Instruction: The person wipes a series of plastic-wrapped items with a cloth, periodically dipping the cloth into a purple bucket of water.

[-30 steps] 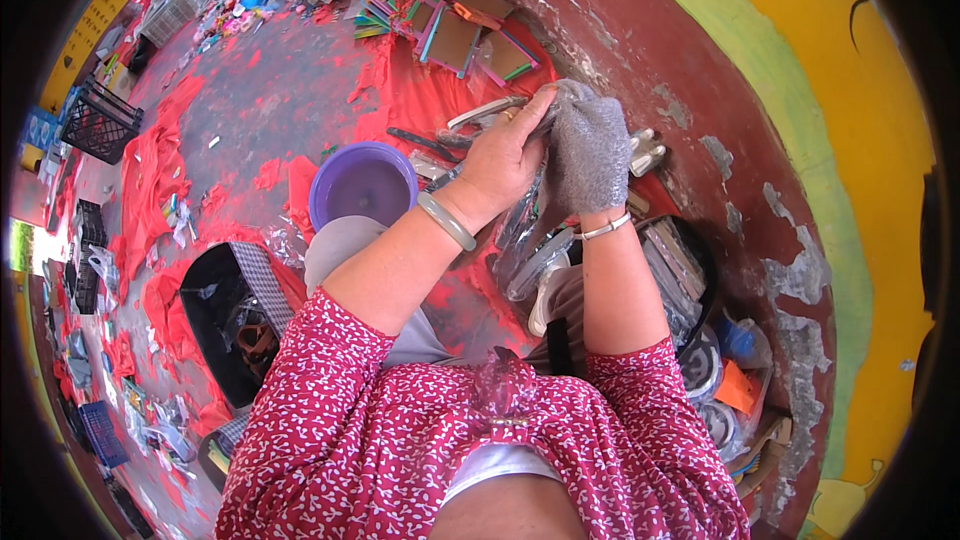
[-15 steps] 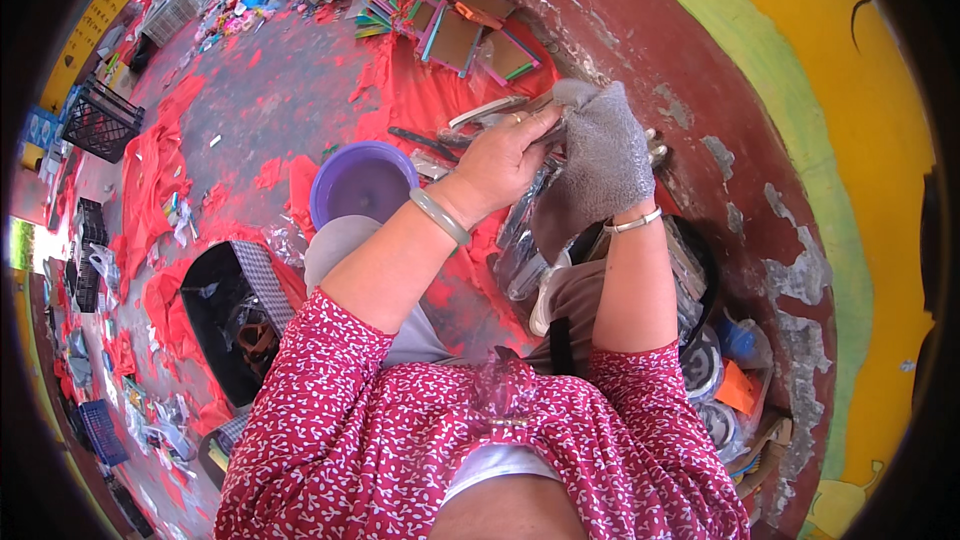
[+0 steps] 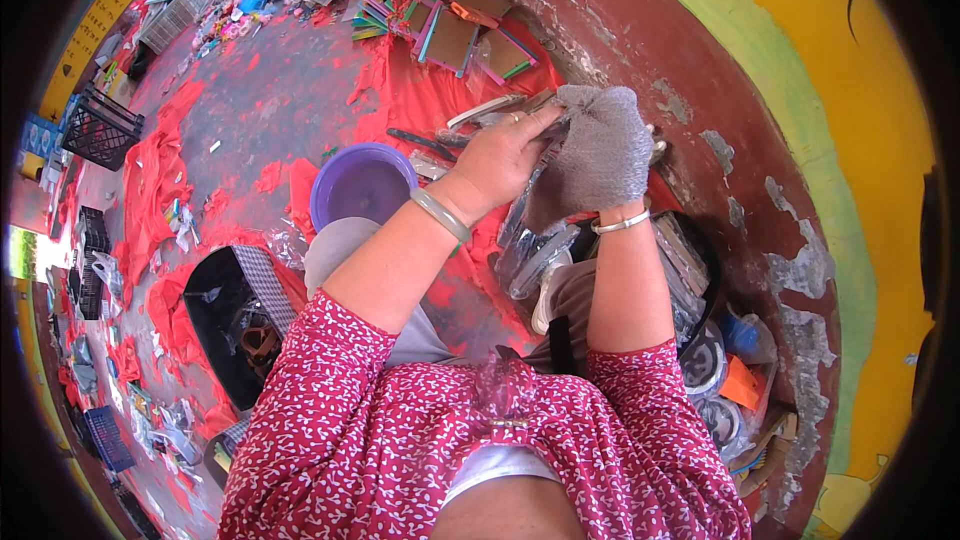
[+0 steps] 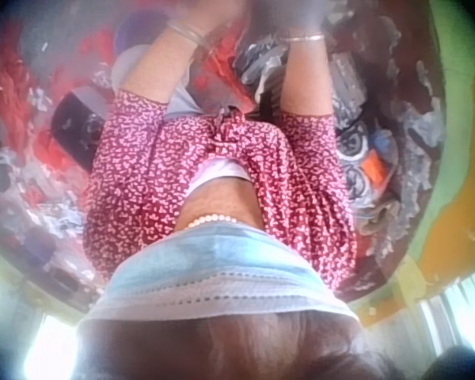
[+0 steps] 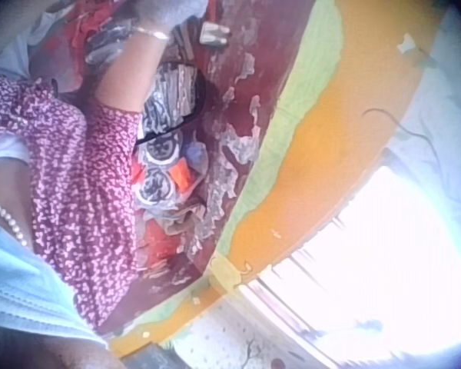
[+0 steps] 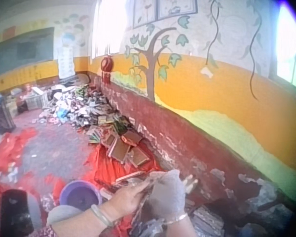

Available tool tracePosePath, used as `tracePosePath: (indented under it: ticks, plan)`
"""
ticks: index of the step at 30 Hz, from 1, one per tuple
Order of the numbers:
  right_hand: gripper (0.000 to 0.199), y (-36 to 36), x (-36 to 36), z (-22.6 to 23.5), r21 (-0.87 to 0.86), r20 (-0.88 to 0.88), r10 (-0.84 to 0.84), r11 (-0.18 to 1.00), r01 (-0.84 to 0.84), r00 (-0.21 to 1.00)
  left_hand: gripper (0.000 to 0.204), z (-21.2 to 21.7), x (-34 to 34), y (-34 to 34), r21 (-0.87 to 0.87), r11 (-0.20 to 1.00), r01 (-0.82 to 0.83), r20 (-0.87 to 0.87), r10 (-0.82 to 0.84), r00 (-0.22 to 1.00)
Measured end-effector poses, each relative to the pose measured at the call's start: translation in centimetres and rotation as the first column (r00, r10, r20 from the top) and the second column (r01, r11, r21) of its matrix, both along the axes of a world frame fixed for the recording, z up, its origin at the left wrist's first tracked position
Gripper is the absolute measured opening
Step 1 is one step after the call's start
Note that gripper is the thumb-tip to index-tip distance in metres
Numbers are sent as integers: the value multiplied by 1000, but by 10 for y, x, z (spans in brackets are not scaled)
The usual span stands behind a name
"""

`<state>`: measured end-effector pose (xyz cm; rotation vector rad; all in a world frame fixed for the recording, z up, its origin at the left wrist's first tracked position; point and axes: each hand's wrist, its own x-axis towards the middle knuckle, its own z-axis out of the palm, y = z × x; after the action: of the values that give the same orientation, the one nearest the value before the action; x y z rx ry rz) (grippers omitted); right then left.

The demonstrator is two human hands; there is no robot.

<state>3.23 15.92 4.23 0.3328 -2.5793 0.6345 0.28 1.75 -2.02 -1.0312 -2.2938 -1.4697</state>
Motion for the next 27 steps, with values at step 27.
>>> tracePosePath:
  ticks: [27]
  plan:
    - [15, 14, -18, 7, 53, 88, 104, 993, -109, 991, 32, 20, 0, -18, 711, 686, 152, 593, -702, 395]
